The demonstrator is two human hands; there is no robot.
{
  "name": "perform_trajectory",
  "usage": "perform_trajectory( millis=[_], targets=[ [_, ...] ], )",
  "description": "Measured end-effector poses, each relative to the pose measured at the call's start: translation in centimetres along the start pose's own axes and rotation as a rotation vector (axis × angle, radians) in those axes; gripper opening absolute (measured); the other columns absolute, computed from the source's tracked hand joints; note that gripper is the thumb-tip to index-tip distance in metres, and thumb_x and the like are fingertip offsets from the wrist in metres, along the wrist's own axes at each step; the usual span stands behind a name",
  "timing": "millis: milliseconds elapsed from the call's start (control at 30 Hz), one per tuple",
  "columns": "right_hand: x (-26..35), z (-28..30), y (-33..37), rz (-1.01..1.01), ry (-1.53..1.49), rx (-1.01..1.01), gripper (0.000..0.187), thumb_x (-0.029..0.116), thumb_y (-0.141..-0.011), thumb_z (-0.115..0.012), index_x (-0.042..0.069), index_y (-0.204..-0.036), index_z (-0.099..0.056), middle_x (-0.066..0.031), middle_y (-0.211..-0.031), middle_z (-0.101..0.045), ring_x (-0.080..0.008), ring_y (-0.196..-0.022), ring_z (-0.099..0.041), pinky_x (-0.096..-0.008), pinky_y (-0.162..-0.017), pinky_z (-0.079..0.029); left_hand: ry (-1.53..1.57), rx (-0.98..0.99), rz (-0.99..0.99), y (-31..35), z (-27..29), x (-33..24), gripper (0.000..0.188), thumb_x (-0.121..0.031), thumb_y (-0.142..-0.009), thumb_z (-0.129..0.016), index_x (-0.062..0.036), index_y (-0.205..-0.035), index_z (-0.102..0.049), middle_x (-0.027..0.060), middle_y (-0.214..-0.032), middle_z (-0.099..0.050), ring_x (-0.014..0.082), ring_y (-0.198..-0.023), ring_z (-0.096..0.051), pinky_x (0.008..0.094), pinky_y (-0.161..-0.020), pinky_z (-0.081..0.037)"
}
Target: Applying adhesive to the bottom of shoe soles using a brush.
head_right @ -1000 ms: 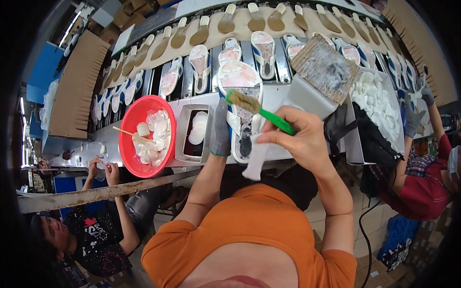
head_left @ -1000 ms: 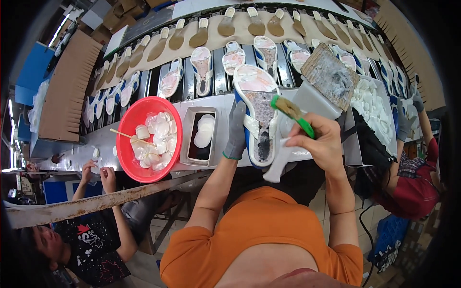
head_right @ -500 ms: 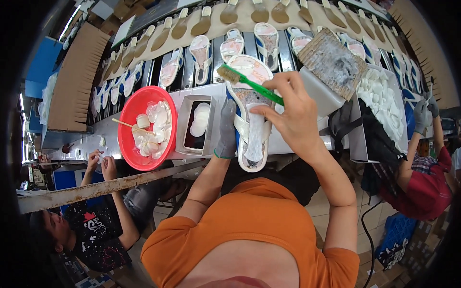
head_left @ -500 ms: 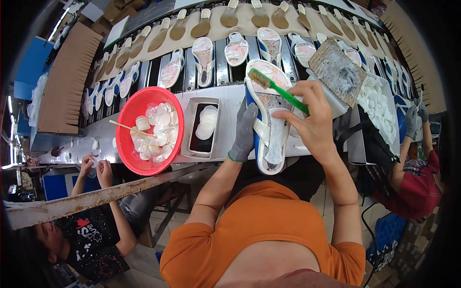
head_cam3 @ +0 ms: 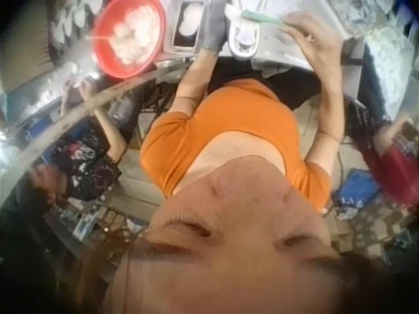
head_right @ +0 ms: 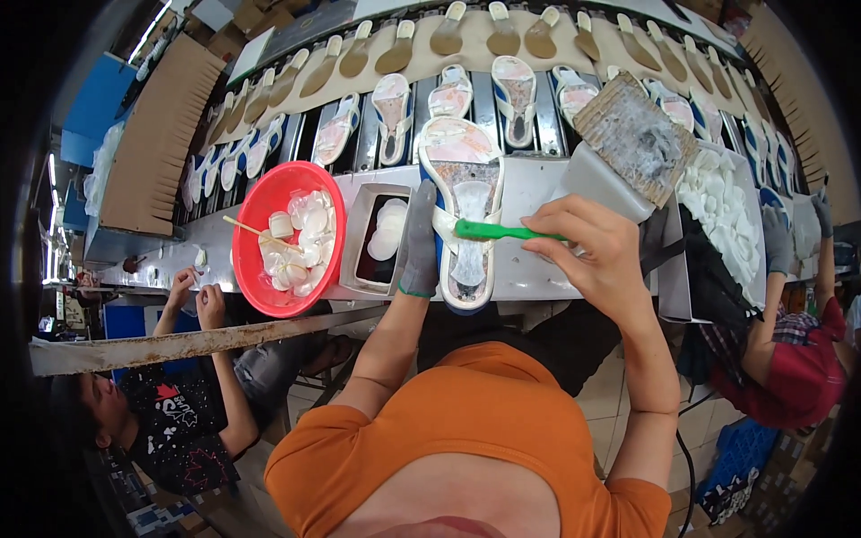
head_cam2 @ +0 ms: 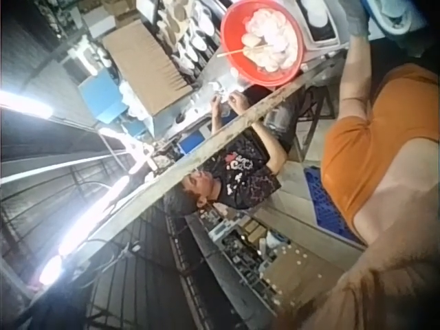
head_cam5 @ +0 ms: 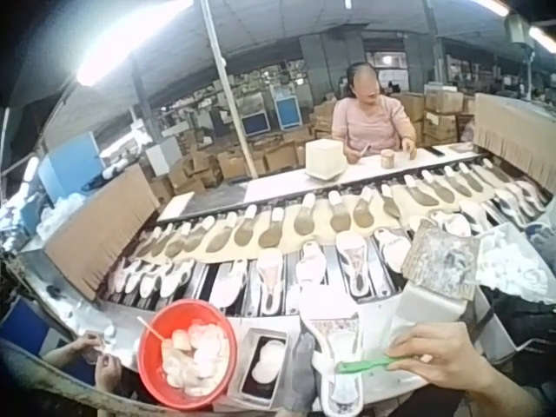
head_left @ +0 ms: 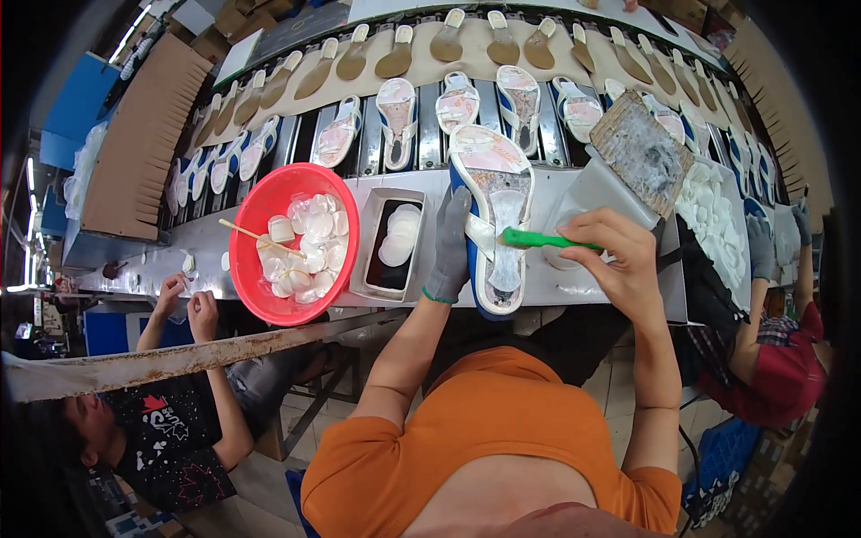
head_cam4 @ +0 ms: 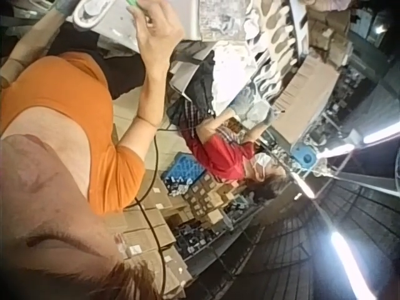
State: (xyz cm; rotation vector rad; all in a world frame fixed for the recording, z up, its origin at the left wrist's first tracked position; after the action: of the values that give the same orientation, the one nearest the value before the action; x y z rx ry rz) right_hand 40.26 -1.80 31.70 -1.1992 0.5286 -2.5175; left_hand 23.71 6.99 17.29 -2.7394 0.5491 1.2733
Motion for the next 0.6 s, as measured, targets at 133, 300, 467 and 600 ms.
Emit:
perform_trajectory(
  millis=[133,300,467,600],
  targets=[
    [0.6,-1.4,1.1,0.067,0.168,0.146,0.015,0.011,-0.074,-0.075,0.006,-0.086,-0.069,-0.0021,-0.080,-0.062,-0.0208,-0.067,-0.060,-0.0325,-0.056,-0.045,0.040,-0.012,0.059,-0.4,0.3,0.2,0.042,-0.033,-0.097,-0.045,-0.0036,-0.127,-0.047,0.0091,-0.113,-0.059,0.0162,-0.097,-0.061,0.0306,-0.083,-0.051],
    [0.4,-1.6,1.2,0.032,0.001,0.294,0.015,0.015,-0.074,-0.074,0.007,-0.084,-0.068,-0.0033,-0.078,-0.060,-0.0239,-0.068,-0.060,-0.0336,-0.058,-0.045,-0.029,-0.030,0.070,-0.7,2.8,1.2,0.054,-0.042,-0.096,-0.044,-0.0005,-0.132,-0.044,0.0157,-0.119,-0.060,0.0230,-0.099,-0.064,0.0345,-0.085,-0.054],
    [-3.2,-1.6,-1.8,-0.071,0.201,0.090,0.013,0.018,-0.079,-0.071,0.007,-0.086,-0.069,-0.0054,-0.077,-0.061,-0.0256,-0.068,-0.060,-0.0346,-0.059,-0.046,-0.072,0.005,0.082,0.1,-0.3,0.0,0.046,-0.036,-0.096,-0.047,-0.0013,-0.127,-0.048,0.0108,-0.111,-0.060,0.0164,-0.097,-0.062,0.0298,-0.082,-0.051],
    [-4.9,-0.6,-4.4,-0.083,0.341,-0.206,0.015,0.017,-0.079,-0.072,0.005,-0.088,-0.070,-0.0073,-0.076,-0.062,-0.0248,-0.067,-0.062,-0.0333,-0.060,-0.046,0.077,0.022,0.180,0.0,-0.1,0.3,0.046,-0.035,-0.097,-0.047,-0.0034,-0.131,-0.049,0.0103,-0.120,-0.058,0.0158,-0.100,-0.061,0.0290,-0.085,-0.050]
  ],
)
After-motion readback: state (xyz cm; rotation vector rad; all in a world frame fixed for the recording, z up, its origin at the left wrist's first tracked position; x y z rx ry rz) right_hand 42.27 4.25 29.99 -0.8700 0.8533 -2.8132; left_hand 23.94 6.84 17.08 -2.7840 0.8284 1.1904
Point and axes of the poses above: each hand's wrist, its own y-axis away from the middle knuckle, its own z-axis out of the back of the hand, x = y × z, the point moved 6 cm from there along -y, towards the middle knuckle
